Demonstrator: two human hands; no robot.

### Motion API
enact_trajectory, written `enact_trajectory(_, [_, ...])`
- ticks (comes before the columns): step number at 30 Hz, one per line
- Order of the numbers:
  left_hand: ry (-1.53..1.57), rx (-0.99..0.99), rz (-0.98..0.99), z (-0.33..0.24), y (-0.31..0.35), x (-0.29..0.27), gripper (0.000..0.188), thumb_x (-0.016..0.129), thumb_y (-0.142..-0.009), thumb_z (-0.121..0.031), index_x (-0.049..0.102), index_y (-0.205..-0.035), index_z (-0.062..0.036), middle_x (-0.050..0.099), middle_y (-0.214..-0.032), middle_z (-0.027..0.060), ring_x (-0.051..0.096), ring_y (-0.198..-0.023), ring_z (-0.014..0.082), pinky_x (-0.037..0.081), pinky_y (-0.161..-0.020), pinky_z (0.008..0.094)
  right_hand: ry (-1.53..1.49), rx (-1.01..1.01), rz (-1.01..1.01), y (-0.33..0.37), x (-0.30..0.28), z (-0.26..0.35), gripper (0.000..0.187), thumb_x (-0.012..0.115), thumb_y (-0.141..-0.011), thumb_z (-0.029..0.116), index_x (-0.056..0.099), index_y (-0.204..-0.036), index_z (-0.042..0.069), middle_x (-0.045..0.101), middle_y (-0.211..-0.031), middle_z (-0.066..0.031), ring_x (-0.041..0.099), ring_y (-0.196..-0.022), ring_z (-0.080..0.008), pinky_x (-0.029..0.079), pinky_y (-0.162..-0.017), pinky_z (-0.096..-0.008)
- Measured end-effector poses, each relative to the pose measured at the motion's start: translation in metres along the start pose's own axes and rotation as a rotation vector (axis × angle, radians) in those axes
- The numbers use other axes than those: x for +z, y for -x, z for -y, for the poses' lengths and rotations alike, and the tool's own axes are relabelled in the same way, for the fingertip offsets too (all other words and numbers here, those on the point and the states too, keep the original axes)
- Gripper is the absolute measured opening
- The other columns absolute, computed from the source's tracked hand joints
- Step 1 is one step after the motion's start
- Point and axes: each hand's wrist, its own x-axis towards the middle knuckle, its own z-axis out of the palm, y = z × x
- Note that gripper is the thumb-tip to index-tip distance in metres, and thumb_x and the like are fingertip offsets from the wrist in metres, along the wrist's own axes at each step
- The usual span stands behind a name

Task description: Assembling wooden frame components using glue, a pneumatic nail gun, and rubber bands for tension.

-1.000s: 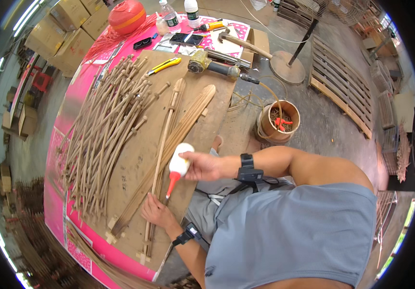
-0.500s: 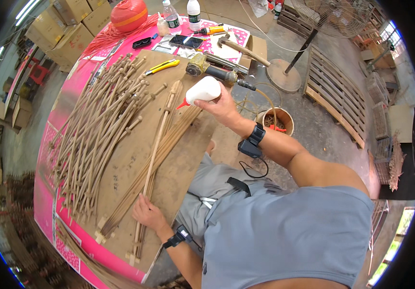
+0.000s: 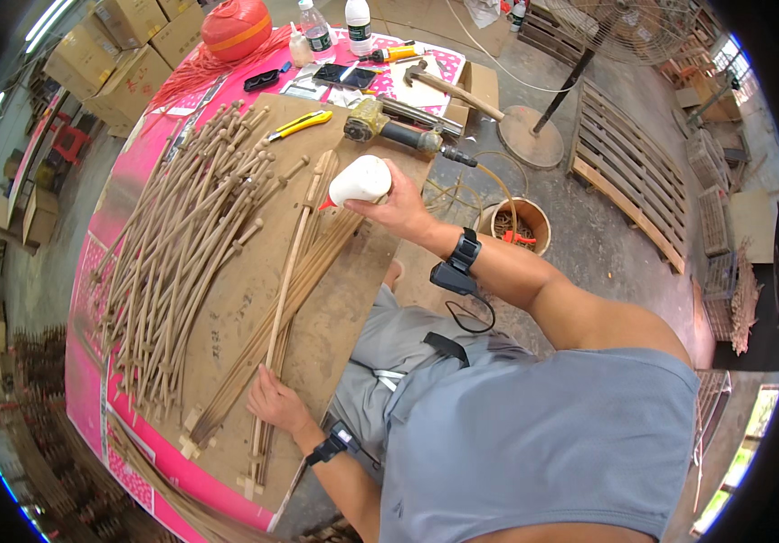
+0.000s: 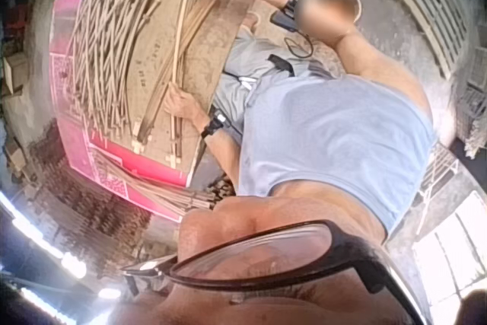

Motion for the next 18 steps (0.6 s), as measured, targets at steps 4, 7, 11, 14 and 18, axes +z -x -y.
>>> enact_trajectory(4, [-0.011, 0.009, -0.014, 0.001, 0.0, 0.001, 0.02, 0.07, -0.099, -0.017, 0.074, -0.117, -0.0088, 0.072, -0.101, 0.0088, 0.065, -0.094, 0.031, 0.048, -0.085, 0.0454, -0.132, 0.049, -0.009, -0.002, 0.0, 0.006, 0.067, 0.096, -0.074, 0.026, 0.056, -0.124, 0.005, 0.069, -0.113, -0.008, 0.068, -0.108, -0.0178, 0.055, -0.094, -0.0348])
enact_trajectory(7, [-0.003, 0.017, -0.026, 0.0, -0.001, 0.001, 0.02, 0.07, -0.099, -0.017, 0.075, -0.116, -0.0088, 0.072, -0.101, 0.0086, 0.065, -0.094, 0.0307, 0.048, -0.085, 0.0454, -0.283, 0.036, -0.043, -0.01, 0.0, -0.009, 0.065, 0.094, -0.076, 0.022, 0.053, -0.124, 0.005, 0.067, -0.11, -0.0064, 0.067, -0.105, -0.017, 0.055, -0.092, -0.0345])
enact_trajectory(11, [0.003, 0.023, -0.039, 0.001, 0.0, 0.001, 0.019, 0.071, -0.098, -0.016, 0.075, -0.115, -0.0087, 0.072, -0.099, 0.0079, 0.064, -0.093, 0.0302, 0.049, -0.085, 0.0451, -0.593, 0.216, 0.011, -0.021, -0.008, -0.012, 0.06, 0.089, -0.081, 0.013, 0.053, -0.127, 0.006, 0.067, -0.113, -0.0057, 0.066, -0.103, -0.0154, 0.055, -0.092, -0.0347])
enact_trajectory(14, [0.004, 0.023, -0.032, 0.0, -0.002, 0.001, 0.019, 0.072, -0.098, -0.016, 0.075, -0.115, -0.0084, 0.072, -0.099, 0.0076, 0.064, -0.093, 0.03, 0.049, -0.085, 0.0449, -0.696, 0.288, 0.085, -0.022, -0.017, -0.008, 0.06, 0.086, -0.082, 0.007, 0.052, -0.132, 0.006, 0.068, -0.117, -0.0055, 0.066, -0.104, -0.015, 0.055, -0.093, -0.0344])
enact_trajectory(18, [-0.005, 0.018, -0.029, 0.001, -0.001, 0.002, 0.019, 0.071, -0.098, -0.015, 0.075, -0.115, -0.0081, 0.072, -0.099, 0.0076, 0.064, -0.093, 0.03, 0.049, -0.085, 0.0448, -0.694, 0.197, 0.075, -0.021, -0.014, -0.007, 0.065, 0.084, -0.083, 0.004, 0.052, -0.14, 0.006, 0.068, -0.122, -0.0054, 0.066, -0.113, -0.0154, 0.055, -0.097, -0.0333])
